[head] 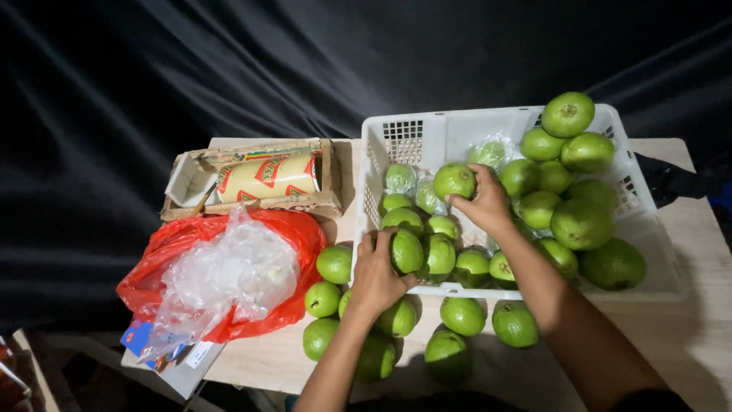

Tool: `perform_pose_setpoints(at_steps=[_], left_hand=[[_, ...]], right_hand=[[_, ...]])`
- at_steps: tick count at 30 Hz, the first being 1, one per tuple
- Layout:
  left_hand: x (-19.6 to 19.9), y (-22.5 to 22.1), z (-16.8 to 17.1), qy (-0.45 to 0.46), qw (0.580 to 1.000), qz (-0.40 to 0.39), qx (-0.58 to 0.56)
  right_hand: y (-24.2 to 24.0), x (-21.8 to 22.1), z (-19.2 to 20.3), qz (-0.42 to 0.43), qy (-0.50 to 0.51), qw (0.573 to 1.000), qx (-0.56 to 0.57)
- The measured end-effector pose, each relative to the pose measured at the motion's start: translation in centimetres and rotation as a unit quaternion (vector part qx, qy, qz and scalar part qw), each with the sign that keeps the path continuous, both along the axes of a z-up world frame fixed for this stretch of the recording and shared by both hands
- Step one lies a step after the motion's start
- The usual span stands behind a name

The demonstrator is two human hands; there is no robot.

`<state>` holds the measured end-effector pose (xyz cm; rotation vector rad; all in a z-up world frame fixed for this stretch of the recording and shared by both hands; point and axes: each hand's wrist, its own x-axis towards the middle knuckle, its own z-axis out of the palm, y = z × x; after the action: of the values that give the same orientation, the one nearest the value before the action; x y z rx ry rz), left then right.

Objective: Picking guavas from a crate and placing them into individual plastic bags for packaging.

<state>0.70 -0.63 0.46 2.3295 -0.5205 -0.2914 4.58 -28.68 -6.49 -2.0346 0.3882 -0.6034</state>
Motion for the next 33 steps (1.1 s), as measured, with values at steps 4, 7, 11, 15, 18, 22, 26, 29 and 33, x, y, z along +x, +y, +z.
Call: perform_pose_setpoints(at_steps=[4, 7, 11, 15, 18, 22, 26, 29, 33], left_hand=[[-0.2, -0.6, 1.8, 0.042, 0.998, 0.006, 0.046], [-0.7, -1.1, 5.9, 0.079, 0.995, -0.004, 0.062], [0.0, -1.1, 4.9, 0.106, 0.991, -0.005, 0.077], [1.2, -1.2, 3.4, 0.127, 0.983, -0.018, 0.134], [2.9, -2.1, 2.1, 0.106, 0.968, -0.048, 0.221], [7.4, -6.1, 1.0, 0.001, 0.958, -0.065, 0.278], [10.8, -13.6, 1.3, -0.054, 0.973, -0.074, 0.212], [13.0, -17.6, -1.2, -0.057, 0.956, -0.073, 0.277], [14.0, -19.6, -3.6, -0.009, 0.913, -0.123, 0.389]], right_hand=[[0.4, 0.1, 0.2, 0.013, 0.013, 1.0, 0.004], [0.5, -0.3, 0.3, 0.035, 0.027, 0.999, 0.019], [0.4, 0.1, 0.2, 0.013, 0.039, 0.999, -0.014], [0.4, 0.5, 0.5, -0.027, -0.021, 0.999, 0.001], [-0.1, 0.4, 0.9, -0.053, -0.045, 0.997, 0.027], [-0.9, 0.1, 1.3, -0.093, -0.039, 0.991, 0.083], [-1.3, 0.7, 0.8, -0.122, -0.048, 0.988, 0.084], [-1.4, 0.6, 0.6, -0.135, -0.069, 0.987, 0.055], [-1.9, 0.8, -0.1, -0.147, -0.096, 0.984, 0.009]])
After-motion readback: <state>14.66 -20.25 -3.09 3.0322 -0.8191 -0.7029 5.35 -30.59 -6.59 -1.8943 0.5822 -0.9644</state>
